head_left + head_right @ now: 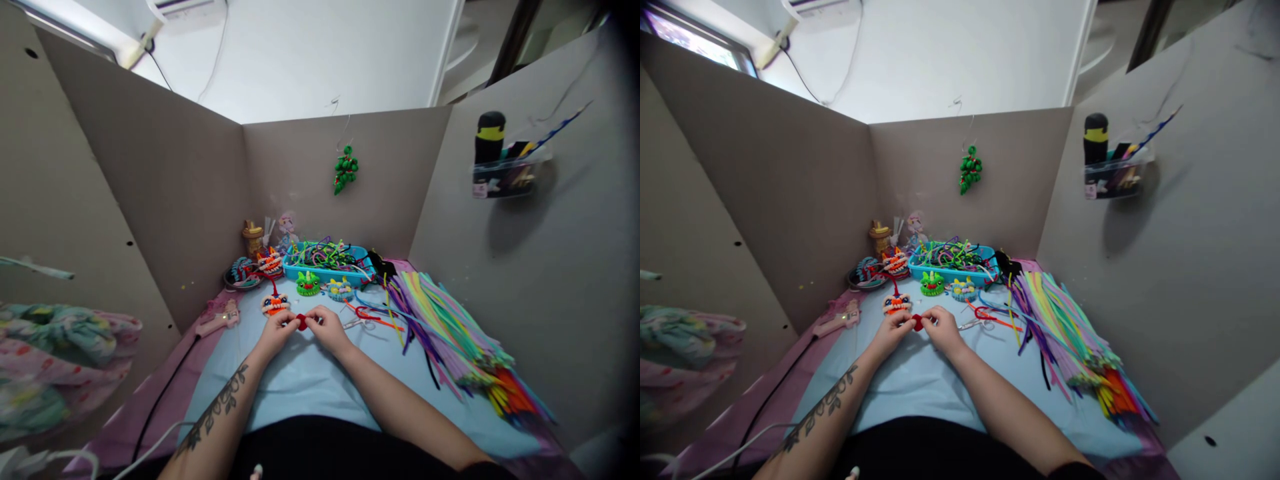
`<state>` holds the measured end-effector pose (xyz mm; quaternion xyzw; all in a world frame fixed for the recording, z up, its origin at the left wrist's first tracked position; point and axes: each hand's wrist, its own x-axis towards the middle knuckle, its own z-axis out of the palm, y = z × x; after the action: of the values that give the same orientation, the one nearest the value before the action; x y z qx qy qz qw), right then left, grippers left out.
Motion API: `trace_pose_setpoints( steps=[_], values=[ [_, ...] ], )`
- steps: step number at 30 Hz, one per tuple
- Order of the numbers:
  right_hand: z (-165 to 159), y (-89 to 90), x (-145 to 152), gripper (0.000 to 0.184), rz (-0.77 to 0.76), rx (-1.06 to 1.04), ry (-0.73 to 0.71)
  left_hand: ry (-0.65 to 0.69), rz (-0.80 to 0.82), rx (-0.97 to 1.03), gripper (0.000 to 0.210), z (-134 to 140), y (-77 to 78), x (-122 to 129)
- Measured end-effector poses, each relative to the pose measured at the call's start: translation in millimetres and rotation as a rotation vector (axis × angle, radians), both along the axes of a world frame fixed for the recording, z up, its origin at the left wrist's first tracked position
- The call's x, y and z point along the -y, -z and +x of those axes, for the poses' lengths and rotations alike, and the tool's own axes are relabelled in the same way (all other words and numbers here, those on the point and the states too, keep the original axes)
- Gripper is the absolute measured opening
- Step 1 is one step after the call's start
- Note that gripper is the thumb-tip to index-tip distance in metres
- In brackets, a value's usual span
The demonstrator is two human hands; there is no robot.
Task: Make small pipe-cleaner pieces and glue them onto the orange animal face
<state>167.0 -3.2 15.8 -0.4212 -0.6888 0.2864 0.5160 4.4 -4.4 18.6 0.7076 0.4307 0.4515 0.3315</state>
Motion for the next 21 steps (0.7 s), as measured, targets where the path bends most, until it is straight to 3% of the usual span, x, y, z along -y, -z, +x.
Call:
trace_pose_setpoints(
  steps=[4, 12, 21],
  values=[
    [2.6, 1.0, -3.2, 0.012, -0.092, -0.072, -0.059, -0.009, -0.003, -0.036, 0.017, 1.1, -0.9, 1.4],
    [5.8, 0.0, 2.6, 0.012, 0.288, 0.197, 0.068, 0.025, -0.008, -0.028, 0.018, 1.1, 0.9, 2.8],
    [3.8, 3.7, 2.1, 0.016, 0.282, 0.229, 0.051, -0.019, 0.049, -0.048, 0.018, 0.9, 2.6, 1.1]
  ],
)
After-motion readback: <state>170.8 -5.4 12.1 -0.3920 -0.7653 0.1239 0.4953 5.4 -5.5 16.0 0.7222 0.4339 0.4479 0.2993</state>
